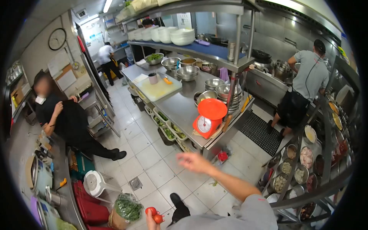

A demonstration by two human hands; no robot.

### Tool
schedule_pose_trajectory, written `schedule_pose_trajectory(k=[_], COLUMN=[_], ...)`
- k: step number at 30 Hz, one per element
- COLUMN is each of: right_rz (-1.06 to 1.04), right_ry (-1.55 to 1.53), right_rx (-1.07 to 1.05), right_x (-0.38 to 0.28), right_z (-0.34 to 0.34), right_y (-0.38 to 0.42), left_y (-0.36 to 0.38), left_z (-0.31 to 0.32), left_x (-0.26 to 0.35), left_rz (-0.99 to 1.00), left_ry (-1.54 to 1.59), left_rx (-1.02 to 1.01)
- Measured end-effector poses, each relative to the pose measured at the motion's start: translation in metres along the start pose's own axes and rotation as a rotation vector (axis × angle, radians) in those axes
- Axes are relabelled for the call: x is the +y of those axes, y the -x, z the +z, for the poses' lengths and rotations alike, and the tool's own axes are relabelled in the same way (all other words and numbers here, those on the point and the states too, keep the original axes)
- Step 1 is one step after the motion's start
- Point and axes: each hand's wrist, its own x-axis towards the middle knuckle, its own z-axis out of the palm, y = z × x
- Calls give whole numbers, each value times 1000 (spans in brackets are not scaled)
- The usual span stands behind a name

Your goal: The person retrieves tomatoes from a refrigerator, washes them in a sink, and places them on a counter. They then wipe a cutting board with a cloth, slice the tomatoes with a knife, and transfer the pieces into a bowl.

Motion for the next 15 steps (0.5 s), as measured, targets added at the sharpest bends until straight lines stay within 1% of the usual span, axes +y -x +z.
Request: schedule_pose_trajectory(k=[2,3,4,6,7,8,9,11,12,14,15], right_rz=[-120,-103,-76,43,77,108,198,388,405,59,130], right_ry=[39,95,145,307,309,310,333,395,391,701,677], right_rx=[227,325,415,537,580,629,648,684,699,668,538], right_x=[14,19,24,17,18,17,7,-7,-1,16,22], right_z=[-41,-65,-81,-115,-128,-139,-147,-162,-163,-167,-168], right_y=[-34,-45,-52,-63,-68,-76,-85,-109,-125,-161,-179], left_y=[-49,-79,-105,-143,-159,-179,-201,-250,-277,-326,-348], left_z=[-30,-33,-40,-42,-35,-23,-15,-12,-9,-19,-35], left_x=[12,17,24,64,87,110,129,156,167,176,175], left_rz=[-54,-87,-138,-56,-80,-53,-22,-51,-66,-95,-124], left_ry=[1,34,14,-34,-58,-132,-204,-306,-381,-452,-438], left_rx=[-6,-19,60,-53,-52,-58,-71,-79,-75,-75,-46])
